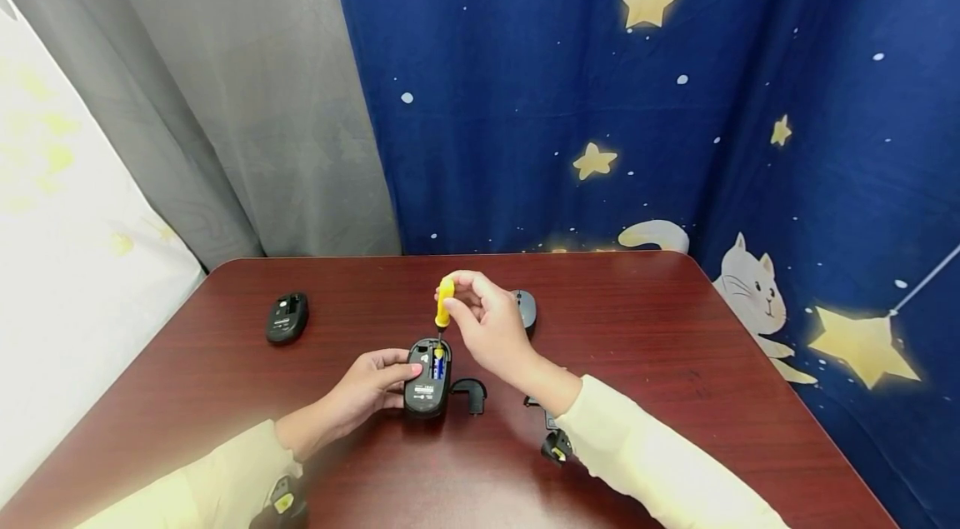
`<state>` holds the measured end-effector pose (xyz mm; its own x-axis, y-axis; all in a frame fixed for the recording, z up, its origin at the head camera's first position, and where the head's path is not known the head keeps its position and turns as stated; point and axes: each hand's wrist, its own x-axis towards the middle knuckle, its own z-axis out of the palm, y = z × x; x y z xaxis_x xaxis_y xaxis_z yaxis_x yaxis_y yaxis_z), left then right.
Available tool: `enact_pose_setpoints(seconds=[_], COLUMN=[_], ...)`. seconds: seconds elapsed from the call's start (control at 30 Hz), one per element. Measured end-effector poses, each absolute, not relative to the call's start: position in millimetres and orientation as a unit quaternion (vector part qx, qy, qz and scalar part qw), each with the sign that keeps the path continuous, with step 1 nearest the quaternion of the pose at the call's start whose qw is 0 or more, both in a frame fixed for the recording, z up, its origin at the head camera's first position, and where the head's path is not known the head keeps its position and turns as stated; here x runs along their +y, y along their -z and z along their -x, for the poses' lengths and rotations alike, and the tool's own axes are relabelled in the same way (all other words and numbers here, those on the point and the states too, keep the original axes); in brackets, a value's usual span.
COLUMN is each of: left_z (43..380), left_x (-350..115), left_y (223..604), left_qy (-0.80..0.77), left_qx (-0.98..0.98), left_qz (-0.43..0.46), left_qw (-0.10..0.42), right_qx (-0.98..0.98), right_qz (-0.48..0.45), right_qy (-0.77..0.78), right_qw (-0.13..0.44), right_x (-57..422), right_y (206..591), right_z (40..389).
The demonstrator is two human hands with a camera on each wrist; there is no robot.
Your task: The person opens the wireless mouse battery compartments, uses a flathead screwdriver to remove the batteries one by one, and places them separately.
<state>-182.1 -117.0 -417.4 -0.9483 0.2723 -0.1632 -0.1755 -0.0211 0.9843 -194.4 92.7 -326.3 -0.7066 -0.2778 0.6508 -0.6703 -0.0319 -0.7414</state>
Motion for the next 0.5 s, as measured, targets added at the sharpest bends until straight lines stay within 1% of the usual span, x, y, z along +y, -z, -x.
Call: enact_pose_setpoints(seconds=[0.2,0.33,0.5], left_z=[180,179,178], left_x=[-115,-114,-113], left_y=[420,420,420], left_qy=[-0.706,-0.708,-0.711], left_qx=[0.69,0.69,0.687], left_qz=[-0.035,-0.036,-0.038], left_qw=[0.153,0.149,0.144], right_qx=[-0.677,-0.685,-0.685], right_qz=[-0.37,-0.385,-0.389], right_qy=[-0.618,-0.598,-0.592], right_qw=[0.151,0.16,0.172], right_x=[92,91,93], right_y=[327,329,346], right_z=[190,185,199])
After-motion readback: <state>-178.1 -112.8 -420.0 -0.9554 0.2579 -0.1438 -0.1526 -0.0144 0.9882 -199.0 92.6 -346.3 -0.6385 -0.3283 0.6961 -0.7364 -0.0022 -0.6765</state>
